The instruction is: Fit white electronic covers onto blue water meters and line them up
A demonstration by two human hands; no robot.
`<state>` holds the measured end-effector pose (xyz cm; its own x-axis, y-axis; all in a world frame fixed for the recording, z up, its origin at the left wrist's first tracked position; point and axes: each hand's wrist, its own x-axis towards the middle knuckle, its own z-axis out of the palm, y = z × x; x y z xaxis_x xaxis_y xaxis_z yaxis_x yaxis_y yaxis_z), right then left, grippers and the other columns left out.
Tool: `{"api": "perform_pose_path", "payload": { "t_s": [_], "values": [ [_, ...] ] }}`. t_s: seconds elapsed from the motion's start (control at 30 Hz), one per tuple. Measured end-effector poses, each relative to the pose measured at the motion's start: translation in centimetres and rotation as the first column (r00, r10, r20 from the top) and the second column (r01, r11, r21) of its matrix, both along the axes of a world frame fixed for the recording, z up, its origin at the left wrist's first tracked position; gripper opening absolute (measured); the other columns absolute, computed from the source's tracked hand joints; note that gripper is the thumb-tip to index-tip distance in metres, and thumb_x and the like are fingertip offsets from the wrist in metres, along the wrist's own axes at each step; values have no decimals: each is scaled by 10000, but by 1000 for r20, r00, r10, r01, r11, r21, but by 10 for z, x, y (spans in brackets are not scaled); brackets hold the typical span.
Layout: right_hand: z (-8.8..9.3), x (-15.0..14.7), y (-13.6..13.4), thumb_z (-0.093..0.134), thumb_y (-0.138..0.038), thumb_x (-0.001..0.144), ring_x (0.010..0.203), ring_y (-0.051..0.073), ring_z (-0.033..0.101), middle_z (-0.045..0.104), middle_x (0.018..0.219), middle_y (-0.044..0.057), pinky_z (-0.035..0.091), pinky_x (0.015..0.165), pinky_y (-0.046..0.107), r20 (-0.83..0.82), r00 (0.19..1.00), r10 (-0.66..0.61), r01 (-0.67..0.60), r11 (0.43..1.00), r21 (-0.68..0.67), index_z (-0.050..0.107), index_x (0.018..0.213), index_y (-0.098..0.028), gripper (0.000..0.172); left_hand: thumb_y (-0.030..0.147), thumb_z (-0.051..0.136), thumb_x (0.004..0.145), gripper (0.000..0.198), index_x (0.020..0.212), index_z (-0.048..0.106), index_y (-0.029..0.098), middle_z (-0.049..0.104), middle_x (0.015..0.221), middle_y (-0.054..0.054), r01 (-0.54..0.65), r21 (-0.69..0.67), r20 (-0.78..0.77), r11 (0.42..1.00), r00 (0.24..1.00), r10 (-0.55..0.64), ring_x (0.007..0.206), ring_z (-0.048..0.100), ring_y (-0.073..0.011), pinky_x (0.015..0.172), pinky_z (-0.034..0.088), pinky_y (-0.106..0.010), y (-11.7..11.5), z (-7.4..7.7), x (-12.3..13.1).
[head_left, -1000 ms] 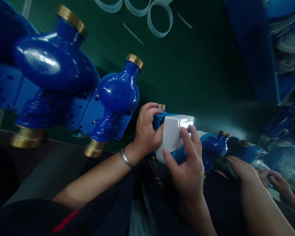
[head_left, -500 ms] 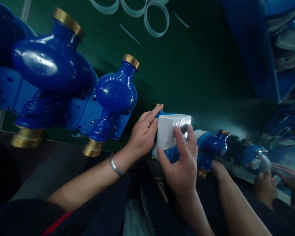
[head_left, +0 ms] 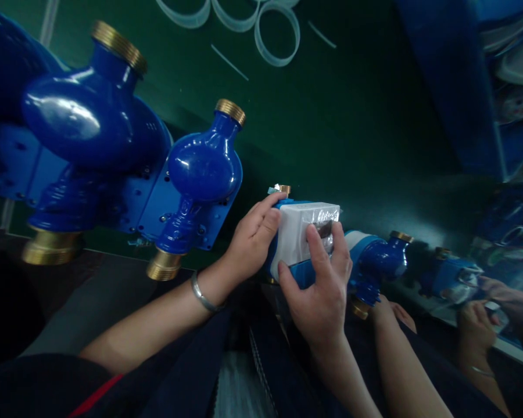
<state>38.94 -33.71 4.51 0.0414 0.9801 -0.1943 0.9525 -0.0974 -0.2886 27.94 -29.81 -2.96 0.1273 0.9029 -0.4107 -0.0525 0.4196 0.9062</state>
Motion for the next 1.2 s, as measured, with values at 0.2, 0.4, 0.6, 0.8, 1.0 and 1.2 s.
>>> {"api": "perform_pose_path", "payload": {
  "t_s": [0.2,0.4,0.6,0.8,1.0,1.2],
  "values": [
    [-4,2,-2,591,-269,760,1243,363,353,267,1413,150,359,936,570,15,1000,6,-7,1000,15,412,1313,-247,581,436,749,593,717,1209,473,193,575,1163,-115,78,-89,-100,993,991,-87,1030,568,-271,874,477,-413,6,14,2],
    [-14,-2,-10,561,-321,780,1279,398,266,156,1455,185,321,943,600,72,997,28,-31,999,41,277,1387,-215,679,379,744,613,683,1212,474,191,584,1129,-112,37,-80,-26,996,999,-39,1031,569,-261,866,481,-398,3,11,4],
    [-18,-6,-22,573,-384,767,1309,416,188,57,1474,211,297,968,605,140,990,27,-26,1000,-9,113,1435,-167,839,365,736,619,670,1214,486,185,579,1157,-112,21,-97,9,995,1000,-20,1052,558,-262,888,466,-409,3,8,3],
    [-16,13,-53,510,-171,813,1369,340,39,-22,1504,126,260,1031,581,-2,993,120,-120,993,-16,27,1447,-227,799,372,717,638,704,1267,454,194,595,1139,-88,64,-142,70,988,996,-55,994,583,-240,896,457,-409,4,5,0],
    [11,44,-41,546,-142,796,1251,261,402,473,1316,140,336,1033,477,-292,947,134,-134,991,20,540,1211,-163,416,266,706,596,683,1234,495,143,623,1083,-90,30,-251,103,968,995,-4,956,586,-216,865,461,-361,22,13,3],
    [43,57,24,583,-222,793,804,172,624,680,889,52,491,779,333,-537,820,-197,147,980,-136,662,972,-158,206,246,684,589,251,772,616,88,644,666,-27,207,-549,420,810,906,54,610,581,-132,633,479,-261,32,31,4]
  ]
}}
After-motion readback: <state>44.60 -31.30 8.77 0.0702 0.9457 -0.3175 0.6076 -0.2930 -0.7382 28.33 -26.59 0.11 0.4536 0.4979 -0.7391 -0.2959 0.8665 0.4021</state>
